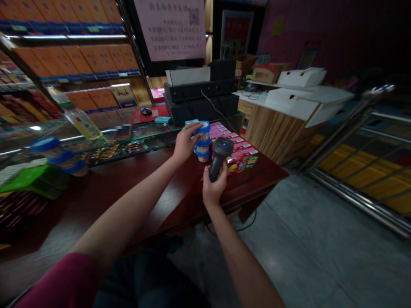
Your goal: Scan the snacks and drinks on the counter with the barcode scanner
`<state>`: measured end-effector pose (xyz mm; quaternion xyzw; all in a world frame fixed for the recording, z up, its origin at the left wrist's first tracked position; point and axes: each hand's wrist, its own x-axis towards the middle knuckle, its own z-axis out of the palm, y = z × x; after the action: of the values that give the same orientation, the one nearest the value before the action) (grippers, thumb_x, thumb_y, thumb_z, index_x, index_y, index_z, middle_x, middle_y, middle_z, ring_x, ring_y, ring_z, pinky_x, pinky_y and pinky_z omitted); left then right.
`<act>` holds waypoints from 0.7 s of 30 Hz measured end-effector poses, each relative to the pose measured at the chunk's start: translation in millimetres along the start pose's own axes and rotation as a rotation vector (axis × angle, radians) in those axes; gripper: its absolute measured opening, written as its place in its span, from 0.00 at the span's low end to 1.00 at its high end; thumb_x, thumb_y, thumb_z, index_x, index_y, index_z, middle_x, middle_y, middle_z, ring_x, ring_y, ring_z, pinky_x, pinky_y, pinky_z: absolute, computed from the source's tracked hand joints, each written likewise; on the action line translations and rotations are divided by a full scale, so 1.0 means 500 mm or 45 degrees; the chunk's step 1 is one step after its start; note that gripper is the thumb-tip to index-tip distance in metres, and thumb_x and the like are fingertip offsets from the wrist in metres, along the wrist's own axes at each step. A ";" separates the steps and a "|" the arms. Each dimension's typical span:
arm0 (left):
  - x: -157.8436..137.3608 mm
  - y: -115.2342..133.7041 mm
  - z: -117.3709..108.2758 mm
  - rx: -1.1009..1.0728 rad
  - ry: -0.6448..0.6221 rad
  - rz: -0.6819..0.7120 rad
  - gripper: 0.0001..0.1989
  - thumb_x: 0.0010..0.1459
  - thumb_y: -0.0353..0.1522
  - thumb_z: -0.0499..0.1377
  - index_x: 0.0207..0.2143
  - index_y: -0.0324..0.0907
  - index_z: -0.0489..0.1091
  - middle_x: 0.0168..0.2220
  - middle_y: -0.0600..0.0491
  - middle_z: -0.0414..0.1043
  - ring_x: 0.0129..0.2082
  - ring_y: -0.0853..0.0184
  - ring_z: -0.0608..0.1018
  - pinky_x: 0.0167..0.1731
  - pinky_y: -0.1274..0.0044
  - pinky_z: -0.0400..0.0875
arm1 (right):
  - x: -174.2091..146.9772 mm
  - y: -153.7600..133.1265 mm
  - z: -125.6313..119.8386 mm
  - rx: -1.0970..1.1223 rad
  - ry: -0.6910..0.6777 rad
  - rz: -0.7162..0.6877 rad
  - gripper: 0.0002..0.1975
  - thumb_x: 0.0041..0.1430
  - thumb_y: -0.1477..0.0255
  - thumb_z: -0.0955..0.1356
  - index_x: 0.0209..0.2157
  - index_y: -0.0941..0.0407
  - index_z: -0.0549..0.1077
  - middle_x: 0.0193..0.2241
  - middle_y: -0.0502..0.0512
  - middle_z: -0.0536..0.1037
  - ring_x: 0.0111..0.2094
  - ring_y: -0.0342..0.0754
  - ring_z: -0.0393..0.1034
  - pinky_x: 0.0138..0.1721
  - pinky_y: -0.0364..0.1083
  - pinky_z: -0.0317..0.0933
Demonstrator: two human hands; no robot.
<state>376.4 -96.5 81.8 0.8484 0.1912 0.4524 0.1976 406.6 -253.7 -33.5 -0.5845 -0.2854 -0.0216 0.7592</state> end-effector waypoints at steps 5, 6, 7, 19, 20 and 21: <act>0.002 0.042 -0.002 0.149 -0.131 -0.065 0.21 0.69 0.26 0.60 0.61 0.46 0.77 0.65 0.44 0.73 0.65 0.51 0.76 0.65 0.62 0.72 | 0.000 -0.015 0.002 0.083 0.027 0.052 0.37 0.62 0.56 0.72 0.67 0.56 0.62 0.45 0.67 0.81 0.42 0.60 0.83 0.42 0.59 0.78; -0.001 0.050 -0.006 0.174 -0.155 -0.080 0.23 0.69 0.26 0.59 0.64 0.47 0.75 0.68 0.44 0.71 0.65 0.50 0.76 0.64 0.61 0.73 | 0.001 -0.018 0.003 0.086 0.022 0.047 0.37 0.62 0.56 0.72 0.66 0.56 0.62 0.45 0.66 0.81 0.41 0.60 0.83 0.41 0.58 0.78; -0.006 0.056 -0.012 0.196 -0.174 -0.084 0.26 0.70 0.26 0.59 0.67 0.48 0.72 0.71 0.44 0.67 0.64 0.48 0.77 0.62 0.60 0.76 | 0.001 -0.021 0.002 0.078 0.014 0.032 0.37 0.62 0.56 0.72 0.66 0.56 0.62 0.44 0.66 0.81 0.41 0.60 0.83 0.42 0.58 0.78; -0.308 -0.185 -0.340 0.540 0.281 -0.234 0.29 0.70 0.30 0.54 0.72 0.45 0.58 0.75 0.42 0.59 0.73 0.55 0.67 0.70 0.61 0.67 | -0.078 -0.042 0.095 -0.056 -0.255 -0.180 0.37 0.57 0.63 0.75 0.65 0.56 0.67 0.48 0.66 0.81 0.43 0.58 0.82 0.51 0.61 0.77; -0.338 -0.212 -0.382 0.576 0.363 -0.280 0.29 0.70 0.30 0.55 0.71 0.44 0.59 0.75 0.41 0.60 0.74 0.54 0.65 0.71 0.59 0.65 | -0.099 -0.046 0.122 -0.044 -0.317 -0.166 0.37 0.56 0.63 0.75 0.65 0.56 0.68 0.48 0.65 0.82 0.43 0.58 0.82 0.50 0.60 0.78; -0.365 -0.238 -0.422 0.608 0.447 -0.319 0.28 0.69 0.31 0.56 0.70 0.44 0.60 0.74 0.40 0.60 0.75 0.54 0.64 0.73 0.58 0.62 | -0.121 -0.050 0.153 -0.021 -0.388 -0.148 0.37 0.56 0.63 0.75 0.65 0.57 0.69 0.48 0.65 0.82 0.42 0.57 0.83 0.48 0.59 0.78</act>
<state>86.7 -52.9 3.4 0.7497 0.4262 0.5061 0.0110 315.7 -211.2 -27.6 -0.5699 -0.4304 0.0211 0.6997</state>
